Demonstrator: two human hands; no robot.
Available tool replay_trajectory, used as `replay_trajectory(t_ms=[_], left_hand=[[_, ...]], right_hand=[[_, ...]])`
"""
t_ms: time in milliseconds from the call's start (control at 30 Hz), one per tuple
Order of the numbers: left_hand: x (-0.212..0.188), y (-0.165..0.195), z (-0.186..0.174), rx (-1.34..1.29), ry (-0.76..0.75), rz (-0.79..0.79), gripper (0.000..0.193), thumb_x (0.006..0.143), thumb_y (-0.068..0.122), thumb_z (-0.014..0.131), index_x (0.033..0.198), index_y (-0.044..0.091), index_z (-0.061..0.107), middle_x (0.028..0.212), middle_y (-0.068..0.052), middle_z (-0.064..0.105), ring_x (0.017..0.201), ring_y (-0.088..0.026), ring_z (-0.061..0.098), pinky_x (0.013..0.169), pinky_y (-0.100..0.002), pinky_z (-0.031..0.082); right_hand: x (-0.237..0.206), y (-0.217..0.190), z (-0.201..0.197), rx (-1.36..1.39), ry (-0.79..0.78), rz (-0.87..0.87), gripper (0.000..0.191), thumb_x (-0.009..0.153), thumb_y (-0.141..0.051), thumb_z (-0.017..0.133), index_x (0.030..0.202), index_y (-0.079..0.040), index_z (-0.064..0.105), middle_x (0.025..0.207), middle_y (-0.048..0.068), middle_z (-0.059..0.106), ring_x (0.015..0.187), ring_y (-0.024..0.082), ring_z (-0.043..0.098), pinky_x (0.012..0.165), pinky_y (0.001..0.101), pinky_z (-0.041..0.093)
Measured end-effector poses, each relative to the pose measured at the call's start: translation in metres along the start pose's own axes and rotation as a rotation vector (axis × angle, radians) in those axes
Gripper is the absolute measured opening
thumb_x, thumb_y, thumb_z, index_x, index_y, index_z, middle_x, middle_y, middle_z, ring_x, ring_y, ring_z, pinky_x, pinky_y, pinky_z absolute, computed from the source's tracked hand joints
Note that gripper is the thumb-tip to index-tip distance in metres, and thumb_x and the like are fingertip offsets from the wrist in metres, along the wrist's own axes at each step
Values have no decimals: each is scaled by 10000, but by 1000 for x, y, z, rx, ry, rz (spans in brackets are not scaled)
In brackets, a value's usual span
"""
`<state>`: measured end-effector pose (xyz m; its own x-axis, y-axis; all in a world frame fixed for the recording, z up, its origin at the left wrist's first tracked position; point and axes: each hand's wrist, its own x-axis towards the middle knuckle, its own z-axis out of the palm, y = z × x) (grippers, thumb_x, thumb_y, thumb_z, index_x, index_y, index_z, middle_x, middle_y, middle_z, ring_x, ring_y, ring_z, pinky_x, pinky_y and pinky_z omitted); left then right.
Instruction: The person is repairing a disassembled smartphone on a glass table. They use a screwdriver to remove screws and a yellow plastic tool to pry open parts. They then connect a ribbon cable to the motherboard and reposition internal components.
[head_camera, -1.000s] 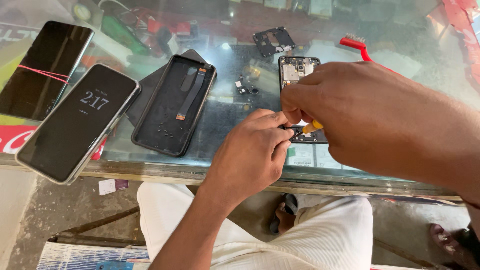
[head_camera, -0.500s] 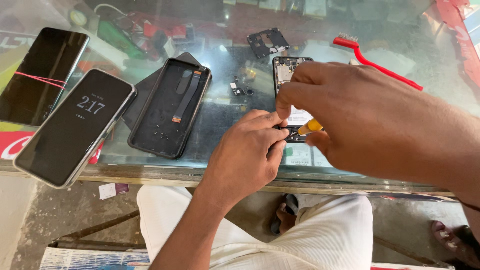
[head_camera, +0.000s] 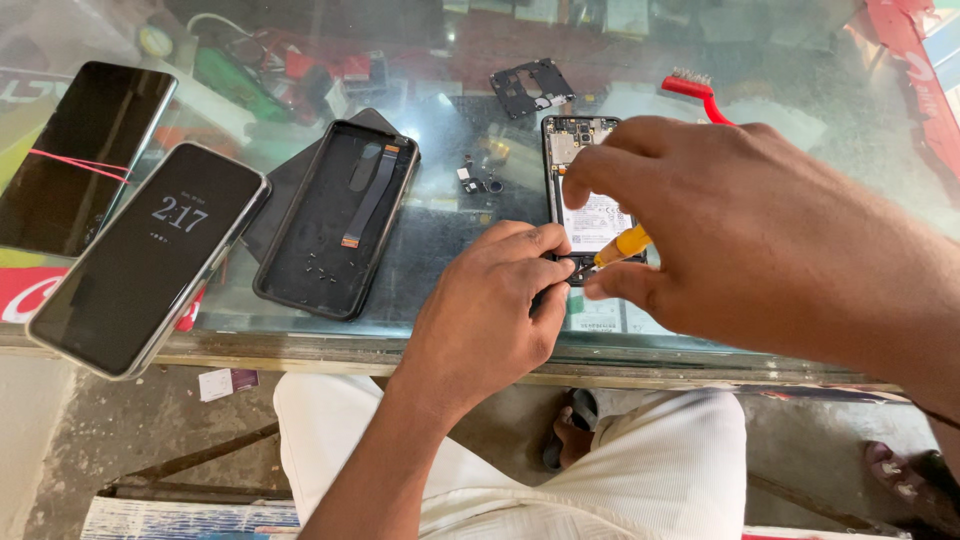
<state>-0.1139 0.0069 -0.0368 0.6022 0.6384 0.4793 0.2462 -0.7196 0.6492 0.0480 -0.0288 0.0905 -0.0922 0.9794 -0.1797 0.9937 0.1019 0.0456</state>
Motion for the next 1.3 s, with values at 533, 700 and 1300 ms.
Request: replay_trajectory(t_ms=[533, 700, 1300], left_hand=[[-1, 0, 4, 0, 5, -23, 130, 862, 65, 727, 962, -7, 770, 1111, -28, 745, 1029, -227, 673, 864, -367, 575], [-2, 3, 7, 57, 41, 18, 108, 849, 86, 735, 932, 26, 769, 1109, -24, 747, 1014, -244, 672, 838, -377, 568], [38, 45, 24, 486, -355, -74, 146, 656, -10, 659, 781, -39, 730, 915, -173, 686, 957, -344, 649, 849, -447, 561]], right_hand=[[-18, 27, 11, 259, 107, 42, 277, 769, -123, 813, 1020, -146, 696, 897, 26, 748, 765, 214, 723, 686, 390, 550], [-51, 43, 38, 426, 537, -54, 215, 758, 23, 822, 930, 1, 696, 943, 100, 723, 820, 184, 730, 741, 323, 588], [-71, 84, 156, 1109, 1166, 280, 203, 901, 91, 805, 905, -2, 624, 1111, 63, 657, 951, 84, 619, 864, 227, 530]])
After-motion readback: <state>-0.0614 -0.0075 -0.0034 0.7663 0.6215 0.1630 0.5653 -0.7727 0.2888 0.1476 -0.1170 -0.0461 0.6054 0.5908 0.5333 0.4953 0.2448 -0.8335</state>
